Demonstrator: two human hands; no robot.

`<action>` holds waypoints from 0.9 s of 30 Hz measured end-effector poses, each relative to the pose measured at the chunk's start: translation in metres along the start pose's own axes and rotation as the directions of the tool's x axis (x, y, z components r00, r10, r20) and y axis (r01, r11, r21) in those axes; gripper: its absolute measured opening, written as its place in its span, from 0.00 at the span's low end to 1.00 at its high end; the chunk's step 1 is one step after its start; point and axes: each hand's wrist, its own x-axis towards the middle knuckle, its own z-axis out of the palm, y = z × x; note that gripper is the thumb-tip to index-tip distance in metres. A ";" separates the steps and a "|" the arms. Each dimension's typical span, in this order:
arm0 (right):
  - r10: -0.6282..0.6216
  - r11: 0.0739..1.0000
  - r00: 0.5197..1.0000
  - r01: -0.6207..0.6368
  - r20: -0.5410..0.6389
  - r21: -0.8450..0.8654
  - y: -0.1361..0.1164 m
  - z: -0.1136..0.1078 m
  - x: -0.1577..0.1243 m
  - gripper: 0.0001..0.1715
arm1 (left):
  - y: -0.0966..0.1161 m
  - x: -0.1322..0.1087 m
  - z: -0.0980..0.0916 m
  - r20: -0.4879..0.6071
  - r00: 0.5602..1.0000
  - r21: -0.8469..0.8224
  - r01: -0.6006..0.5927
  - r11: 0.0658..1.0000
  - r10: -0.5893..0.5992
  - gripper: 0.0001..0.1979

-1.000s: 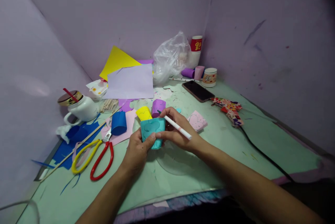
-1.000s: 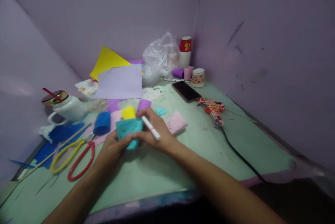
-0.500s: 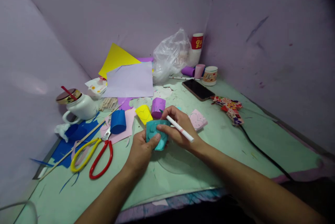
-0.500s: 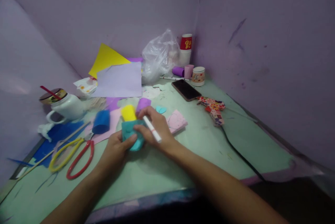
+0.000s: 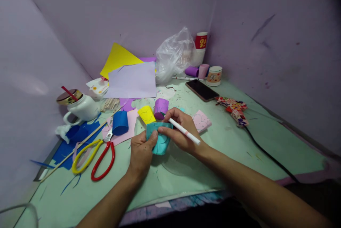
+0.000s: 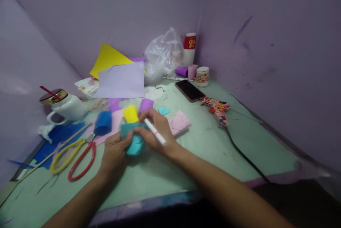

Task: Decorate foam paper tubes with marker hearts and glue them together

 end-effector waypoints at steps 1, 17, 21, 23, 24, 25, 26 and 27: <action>0.002 1.000 1.000 -0.002 -0.002 -0.002 0.000 0.000 0.000 0.13 | 0.001 0.000 0.000 -0.001 1.000 -0.013 -0.004 1.000 0.004 0.14; 0.069 0.998 0.998 -0.069 -0.003 0.002 -0.001 -0.003 0.004 0.14 | 0.001 0.002 0.001 0.100 0.994 -0.073 0.052 0.996 -0.044 0.17; 0.055 0.998 0.997 -0.053 0.049 -0.045 0.002 -0.005 0.005 0.14 | -0.003 0.004 0.000 0.068 0.998 -0.037 0.010 0.999 -0.008 0.17; 0.036 0.998 0.996 -0.031 0.078 -0.054 -0.002 -0.008 0.006 0.12 | -0.005 0.004 0.000 0.052 0.999 -0.023 0.007 1.000 -0.005 0.18; 0.025 0.998 0.997 -0.021 0.068 -0.053 -0.006 -0.010 0.006 0.11 | -0.004 0.004 0.001 0.044 0.999 -0.016 0.017 1.000 -0.016 0.18; 0.011 0.999 0.999 -0.009 0.039 -0.042 -0.010 -0.012 0.006 0.10 | -0.004 0.004 0.002 0.036 0.999 -0.011 0.030 0.999 -0.029 0.19; -0.007 1.000 1.000 0.007 0.002 -0.019 -0.015 -0.015 0.006 0.09 | -0.003 0.003 0.002 0.028 0.999 -0.012 0.044 0.999 -0.044 0.20; -0.025 1.000 0.999 0.025 -0.035 0.012 -0.020 -0.017 0.006 0.09 | -0.001 0.003 0.003 0.020 0.998 -0.015 0.060 0.998 -0.059 0.20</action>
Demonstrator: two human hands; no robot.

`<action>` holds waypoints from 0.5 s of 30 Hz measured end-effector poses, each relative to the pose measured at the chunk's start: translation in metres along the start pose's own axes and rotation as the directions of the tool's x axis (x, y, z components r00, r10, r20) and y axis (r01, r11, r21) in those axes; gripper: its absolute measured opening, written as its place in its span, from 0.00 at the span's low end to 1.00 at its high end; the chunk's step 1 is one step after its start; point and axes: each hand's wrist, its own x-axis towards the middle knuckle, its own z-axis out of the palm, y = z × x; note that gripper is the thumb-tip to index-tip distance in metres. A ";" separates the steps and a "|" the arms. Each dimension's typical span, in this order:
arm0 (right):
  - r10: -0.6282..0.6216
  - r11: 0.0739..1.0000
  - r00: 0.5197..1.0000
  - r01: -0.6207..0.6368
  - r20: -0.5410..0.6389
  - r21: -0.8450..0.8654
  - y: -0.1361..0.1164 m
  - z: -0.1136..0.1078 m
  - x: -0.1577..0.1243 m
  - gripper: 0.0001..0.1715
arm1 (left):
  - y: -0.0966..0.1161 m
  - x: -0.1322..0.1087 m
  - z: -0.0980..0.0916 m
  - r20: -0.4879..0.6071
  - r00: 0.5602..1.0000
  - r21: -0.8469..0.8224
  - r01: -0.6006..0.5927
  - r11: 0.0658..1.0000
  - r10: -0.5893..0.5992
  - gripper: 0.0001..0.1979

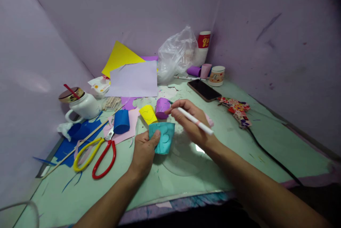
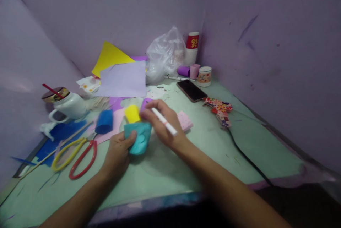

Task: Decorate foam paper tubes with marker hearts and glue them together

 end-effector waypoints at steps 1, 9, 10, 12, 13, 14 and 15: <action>-0.017 0.999 1.000 0.018 -0.025 0.035 -0.004 -0.003 0.000 0.12 | 0.001 -0.001 0.001 -0.010 1.000 -0.006 0.012 1.000 -0.012 0.20; -0.052 0.997 0.996 0.056 0.072 -0.049 -0.004 -0.006 -0.005 0.18 | 0.007 -0.003 0.005 0.012 0.999 -0.046 0.031 0.998 -0.030 0.18; -0.052 0.996 0.995 0.058 0.086 -0.072 -0.003 -0.004 -0.005 0.15 | 0.006 -0.003 0.005 0.025 0.999 -0.047 0.022 0.999 -0.021 0.18; -0.062 0.991 0.993 0.073 0.103 -0.115 -0.002 0.000 -0.006 0.12 | 0.005 -0.003 0.004 0.042 0.999 -0.038 0.005 0.999 -0.003 0.18; -0.075 0.986 0.991 0.090 0.108 -0.138 -0.002 0.002 -0.006 0.11 | 0.004 -0.003 0.003 0.047 0.999 -0.036 -0.001 0.999 0.003 0.18; -0.092 0.981 0.989 0.110 0.115 -0.162 -0.001 0.003 -0.006 0.10 | 0.003 -0.002 0.003 0.052 0.999 -0.034 -0.004 0.999 0.006 0.18; -0.109 0.974 0.987 0.130 0.122 -0.187 -0.001 0.005 -0.007 0.10 | 0.002 -0.002 0.002 0.054 0.998 -0.029 -0.008 1.000 0.010 0.18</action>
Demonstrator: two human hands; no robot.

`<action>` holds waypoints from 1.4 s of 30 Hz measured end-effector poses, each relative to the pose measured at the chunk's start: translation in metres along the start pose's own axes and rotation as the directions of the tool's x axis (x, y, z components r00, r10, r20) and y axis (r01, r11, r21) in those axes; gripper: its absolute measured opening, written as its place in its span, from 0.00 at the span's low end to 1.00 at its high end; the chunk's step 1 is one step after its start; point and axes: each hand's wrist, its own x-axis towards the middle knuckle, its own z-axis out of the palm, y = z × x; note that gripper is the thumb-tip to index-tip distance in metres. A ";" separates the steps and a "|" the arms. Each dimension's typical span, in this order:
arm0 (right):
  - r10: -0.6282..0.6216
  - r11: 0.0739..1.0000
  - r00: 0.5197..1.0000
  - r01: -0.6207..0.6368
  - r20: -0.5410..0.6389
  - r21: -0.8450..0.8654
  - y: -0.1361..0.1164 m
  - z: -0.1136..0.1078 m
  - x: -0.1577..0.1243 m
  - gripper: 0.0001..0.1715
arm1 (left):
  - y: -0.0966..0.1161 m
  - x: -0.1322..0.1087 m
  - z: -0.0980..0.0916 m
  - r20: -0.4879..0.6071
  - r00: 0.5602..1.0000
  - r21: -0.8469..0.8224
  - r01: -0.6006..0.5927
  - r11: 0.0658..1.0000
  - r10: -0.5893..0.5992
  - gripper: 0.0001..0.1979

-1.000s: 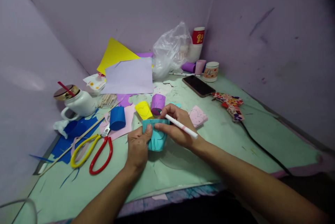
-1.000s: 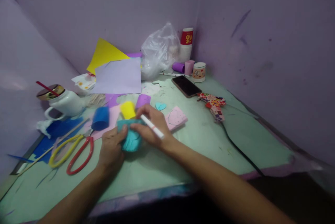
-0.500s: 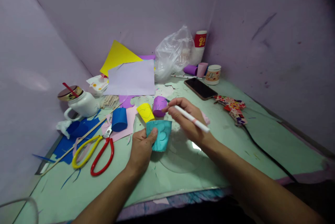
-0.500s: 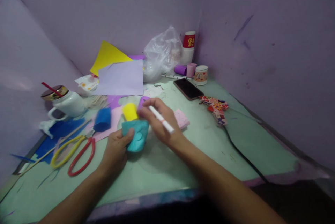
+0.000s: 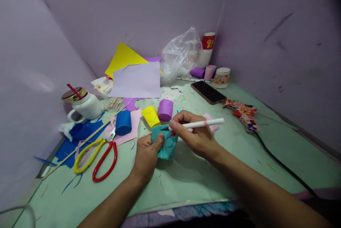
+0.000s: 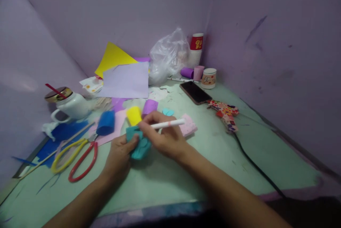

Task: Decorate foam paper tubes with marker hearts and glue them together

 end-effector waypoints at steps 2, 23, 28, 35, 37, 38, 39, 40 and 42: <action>-0.032 0.998 0.999 0.032 0.005 -0.046 0.000 0.002 -0.001 0.09 | -0.002 0.001 -0.002 0.001 1.000 0.027 -0.018 0.999 0.018 0.18; -0.272 0.915 0.955 0.294 0.115 -0.275 0.004 0.005 -0.005 0.08 | 0.010 -0.001 0.003 -0.026 0.997 0.219 -0.066 0.974 0.074 0.17; -0.270 0.914 0.956 0.291 0.112 -0.283 0.004 0.006 -0.005 0.09 | 0.010 -0.001 0.003 -0.030 0.996 0.210 -0.075 0.975 0.083 0.18; -0.255 0.913 0.960 0.279 0.117 -0.297 0.006 0.006 -0.004 0.09 | 0.012 -0.002 0.002 -0.032 0.995 0.219 -0.087 0.972 0.096 0.17; -0.245 0.916 0.962 0.270 0.119 -0.298 0.007 0.006 -0.004 0.10 | 0.011 -0.002 0.001 -0.031 0.995 0.228 -0.084 0.970 0.093 0.17; -0.241 0.917 0.964 0.265 0.117 -0.298 0.007 0.006 -0.004 0.10 | 0.010 -0.002 0.000 -0.031 0.995 0.228 -0.084 0.970 0.094 0.16; -0.237 0.918 0.965 0.261 0.115 -0.299 0.007 0.006 -0.004 0.10 | 0.009 -0.001 0.000 -0.029 0.995 0.227 -0.085 0.970 0.094 0.16; -0.232 0.919 0.966 0.256 0.113 -0.299 0.007 0.006 -0.004 0.11 | 0.008 -0.001 0.000 -0.028 0.995 0.226 -0.087 0.970 0.096 0.16; -0.221 0.924 0.969 0.244 0.109 -0.296 0.007 0.007 -0.004 0.11 | 0.008 -0.001 -0.001 -0.022 0.995 0.227 -0.088 0.970 0.096 0.16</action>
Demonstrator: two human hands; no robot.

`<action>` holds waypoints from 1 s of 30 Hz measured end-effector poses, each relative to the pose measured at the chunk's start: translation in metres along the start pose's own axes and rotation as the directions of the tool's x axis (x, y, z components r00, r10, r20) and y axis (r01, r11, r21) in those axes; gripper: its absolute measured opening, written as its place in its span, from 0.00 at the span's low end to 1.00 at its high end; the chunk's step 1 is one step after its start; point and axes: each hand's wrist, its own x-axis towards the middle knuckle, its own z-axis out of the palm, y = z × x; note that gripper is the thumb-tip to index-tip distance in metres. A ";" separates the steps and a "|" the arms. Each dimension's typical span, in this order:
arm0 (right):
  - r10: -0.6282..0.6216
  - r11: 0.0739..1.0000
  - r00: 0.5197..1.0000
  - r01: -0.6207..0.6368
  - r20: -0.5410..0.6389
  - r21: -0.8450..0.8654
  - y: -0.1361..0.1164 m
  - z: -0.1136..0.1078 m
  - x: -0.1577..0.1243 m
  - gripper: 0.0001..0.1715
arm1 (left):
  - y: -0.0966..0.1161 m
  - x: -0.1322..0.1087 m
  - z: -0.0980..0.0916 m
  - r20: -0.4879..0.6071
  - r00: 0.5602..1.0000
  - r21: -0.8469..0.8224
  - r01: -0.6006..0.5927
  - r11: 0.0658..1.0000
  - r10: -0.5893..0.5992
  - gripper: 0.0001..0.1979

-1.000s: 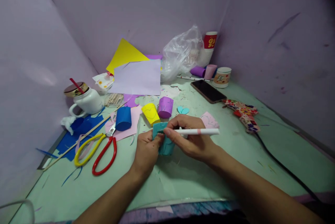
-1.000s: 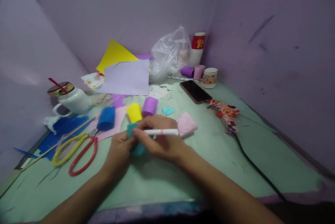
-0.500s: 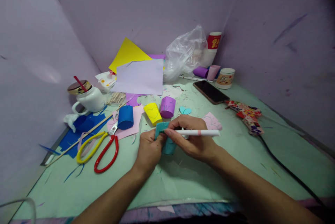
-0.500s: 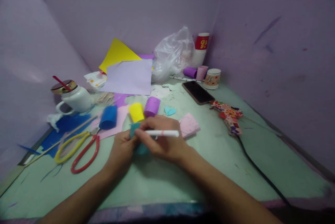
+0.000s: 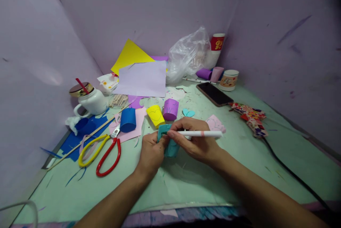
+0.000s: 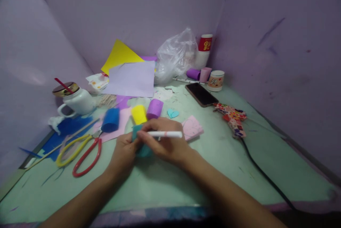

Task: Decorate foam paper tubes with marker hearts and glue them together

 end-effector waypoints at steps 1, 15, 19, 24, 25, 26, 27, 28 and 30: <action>0.007 1.000 1.000 -0.007 -0.001 0.003 0.000 0.000 0.000 0.11 | 0.000 0.000 0.000 0.002 1.000 0.002 0.001 1.000 -0.001 0.16; 0.082 0.995 0.996 -0.079 -0.043 0.058 0.002 0.001 0.000 0.08 | -0.003 0.001 0.001 0.020 0.999 -0.002 0.034 0.999 -0.034 0.23; 0.093 0.993 0.994 -0.088 -0.062 0.073 0.002 0.002 0.001 0.08 | -0.002 0.001 0.002 0.014 0.999 -0.020 0.036 0.999 -0.036 0.23; 0.119 0.990 0.991 -0.113 -0.061 0.088 0.001 0.000 0.001 0.09 | -0.001 0.000 0.001 0.002 0.999 -0.012 0.041 0.999 -0.041 0.23; 0.122 0.989 0.991 -0.116 -0.059 0.090 0.001 0.000 0.001 0.09 | -0.001 0.000 0.001 -0.003 0.999 -0.013 0.044 0.999 -0.044 0.23; 0.125 0.989 0.990 -0.119 -0.059 0.090 0.001 0.000 0.001 0.09 | -0.001 0.000 0.001 -0.008 0.999 -0.019 0.050 0.999 -0.050 0.23; 0.128 0.989 0.990 -0.122 -0.060 0.089 0.002 0.000 0.001 0.09 | -0.001 0.000 0.002 -0.011 0.998 -0.029 0.060 0.998 -0.060 0.23; 0.131 0.988 0.989 -0.125 -0.063 0.088 0.002 0.000 0.001 0.09 | -0.001 -0.001 0.002 -0.011 0.997 -0.041 0.073 0.997 -0.073 0.23; 0.134 0.988 0.989 -0.128 -0.066 0.086 0.003 -0.001 0.000 0.08 | -0.001 -0.001 0.002 -0.013 0.995 -0.052 0.094 0.994 -0.095 0.22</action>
